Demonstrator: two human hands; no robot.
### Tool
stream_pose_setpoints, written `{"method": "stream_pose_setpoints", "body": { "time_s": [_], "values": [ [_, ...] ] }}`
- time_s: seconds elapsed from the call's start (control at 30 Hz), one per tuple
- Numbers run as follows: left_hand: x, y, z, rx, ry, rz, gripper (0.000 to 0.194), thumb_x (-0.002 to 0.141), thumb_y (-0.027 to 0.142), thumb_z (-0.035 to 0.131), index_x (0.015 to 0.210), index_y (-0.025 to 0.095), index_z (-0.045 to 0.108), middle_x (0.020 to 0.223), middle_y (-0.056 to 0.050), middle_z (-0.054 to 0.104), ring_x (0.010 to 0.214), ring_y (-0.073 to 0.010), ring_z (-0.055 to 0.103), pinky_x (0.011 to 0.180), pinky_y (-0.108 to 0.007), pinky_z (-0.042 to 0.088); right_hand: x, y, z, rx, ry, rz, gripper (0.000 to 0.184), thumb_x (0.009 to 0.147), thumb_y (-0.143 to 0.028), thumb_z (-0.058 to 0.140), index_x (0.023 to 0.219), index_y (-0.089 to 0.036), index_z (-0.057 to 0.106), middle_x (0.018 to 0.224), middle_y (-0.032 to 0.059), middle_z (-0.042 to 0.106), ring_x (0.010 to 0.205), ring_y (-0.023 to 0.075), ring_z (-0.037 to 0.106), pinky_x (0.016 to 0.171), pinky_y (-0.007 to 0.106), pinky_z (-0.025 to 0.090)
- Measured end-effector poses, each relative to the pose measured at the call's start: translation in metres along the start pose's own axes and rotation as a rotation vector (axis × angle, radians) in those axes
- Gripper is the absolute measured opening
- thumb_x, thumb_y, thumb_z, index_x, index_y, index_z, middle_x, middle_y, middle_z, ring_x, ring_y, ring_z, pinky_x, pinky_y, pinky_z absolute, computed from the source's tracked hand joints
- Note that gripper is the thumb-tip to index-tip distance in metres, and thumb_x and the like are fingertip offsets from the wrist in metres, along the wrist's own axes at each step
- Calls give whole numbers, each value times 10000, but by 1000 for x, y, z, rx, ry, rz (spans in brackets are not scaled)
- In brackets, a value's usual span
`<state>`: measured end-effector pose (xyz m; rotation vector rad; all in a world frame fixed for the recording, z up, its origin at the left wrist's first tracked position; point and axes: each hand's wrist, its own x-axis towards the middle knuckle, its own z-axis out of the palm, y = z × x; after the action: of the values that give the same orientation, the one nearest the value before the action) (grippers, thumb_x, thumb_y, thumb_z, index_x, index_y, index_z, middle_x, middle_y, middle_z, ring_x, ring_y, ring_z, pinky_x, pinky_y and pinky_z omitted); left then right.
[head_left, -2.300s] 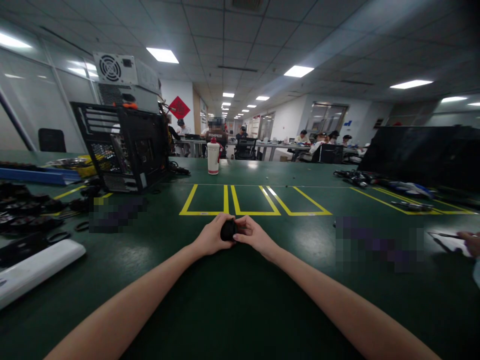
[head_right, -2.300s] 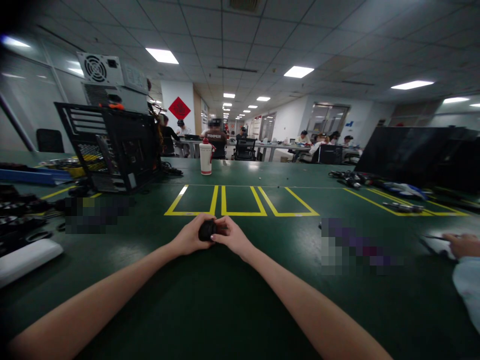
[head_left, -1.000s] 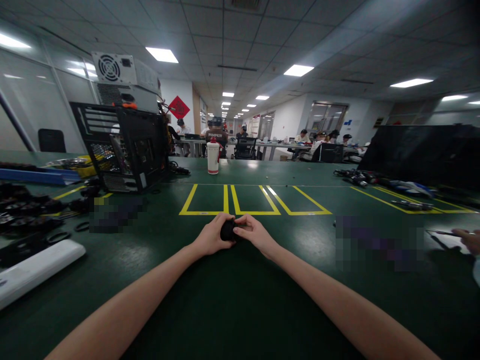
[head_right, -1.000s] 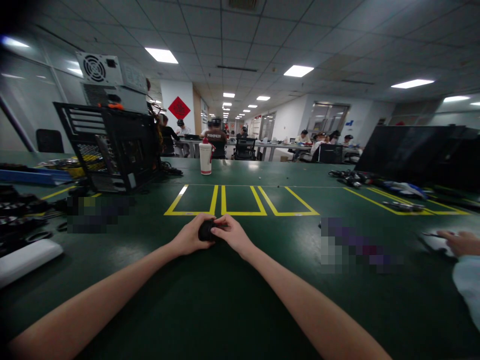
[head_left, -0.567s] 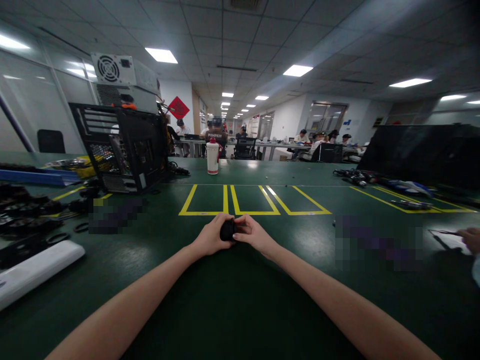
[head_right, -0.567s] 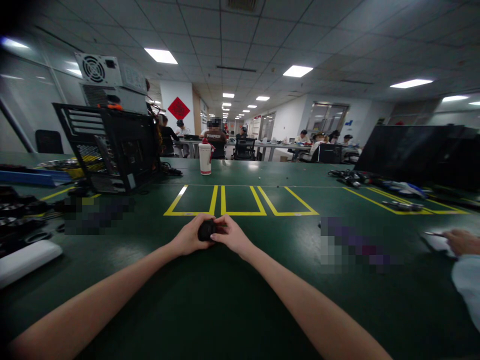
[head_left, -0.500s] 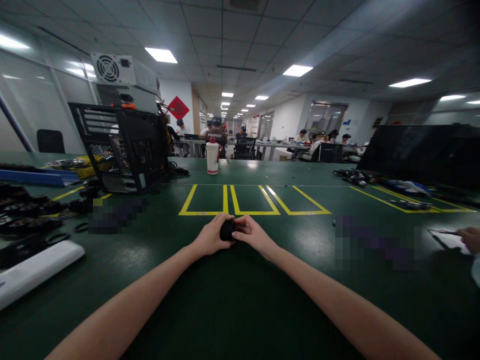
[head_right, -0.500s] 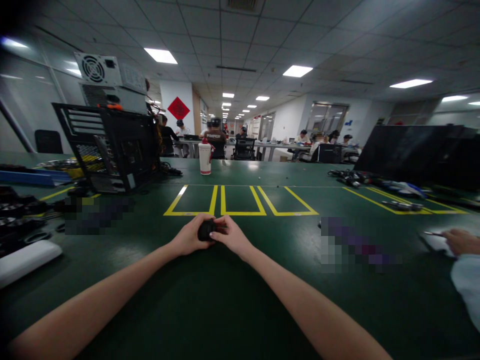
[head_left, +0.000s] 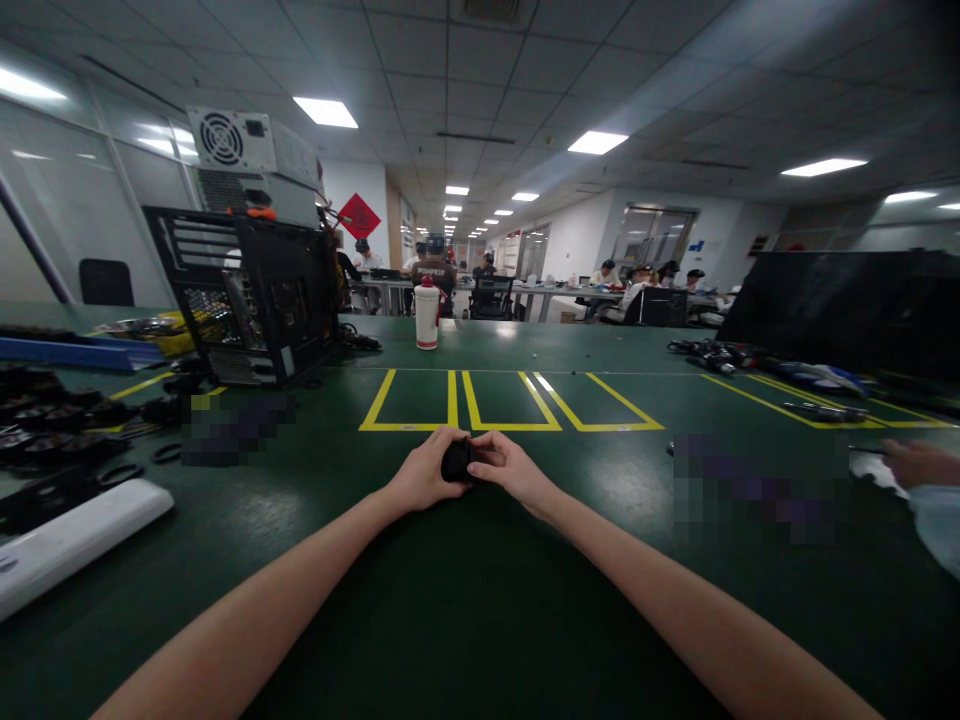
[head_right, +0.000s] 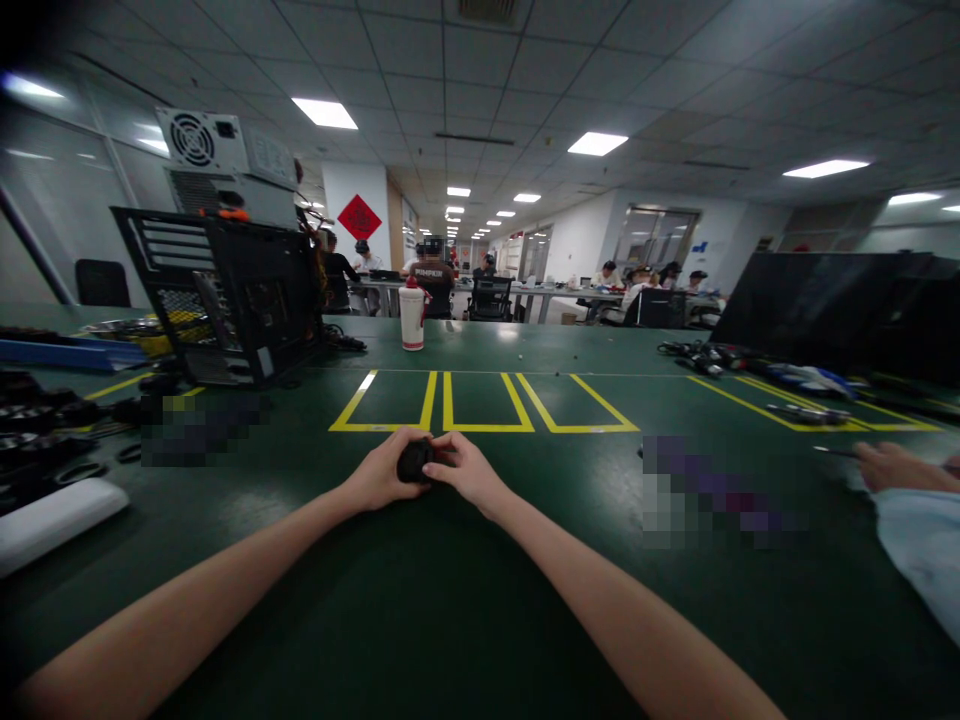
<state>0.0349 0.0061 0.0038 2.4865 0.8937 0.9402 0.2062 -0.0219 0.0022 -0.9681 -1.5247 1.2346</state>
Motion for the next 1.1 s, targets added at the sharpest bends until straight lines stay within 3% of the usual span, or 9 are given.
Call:
{"method": "stream_pose_setpoints", "body": {
  "time_s": [0.23,0.37,0.47,0.67,0.93,1.1],
  "values": [
    [0,1,-1,-4,-2,1,581,584,244,650,1096,249,374,1063,-19,461,961,-210,488,807,-339,411,-2,-1,1,-45,41,-46,263,668,-333,587,871,-191,498,947,29,537,881,167,534,803,351,417],
    [1,1,0,4,-6,0,580,581,247,653,1090,245,376,1062,-19,463,979,-211,479,828,-341,400,2,2,0,-66,74,3,314,659,-343,594,916,-184,509,964,38,547,900,170,526,814,354,409],
    [1,0,1,12,0,6,588,575,242,655,1090,238,373,1070,-24,459,988,-209,472,840,-337,391,3,2,-2,-51,51,53,338,661,-330,593,950,-174,511,979,47,553,917,175,524,835,363,398],
    [1,-3,3,3,7,11,572,584,235,645,1087,240,372,1076,-24,454,974,-206,478,821,-327,400,-1,-2,-2,13,-25,-22,373,572,-213,675,897,-198,493,991,17,532,946,178,526,847,356,403],
    [1,1,1,-9,-8,-8,579,582,243,651,1089,244,372,1058,-19,460,966,-207,481,824,-340,401,2,2,2,-51,78,-5,281,646,-311,610,878,-190,508,947,24,547,901,174,530,809,360,418],
    [0,1,0,-1,-9,-2,567,585,242,649,1082,241,377,1051,-24,460,959,-208,482,815,-338,402,1,0,-1,-42,11,28,332,643,-289,619,936,-188,500,997,37,536,942,182,517,829,367,405]
  ]
}}
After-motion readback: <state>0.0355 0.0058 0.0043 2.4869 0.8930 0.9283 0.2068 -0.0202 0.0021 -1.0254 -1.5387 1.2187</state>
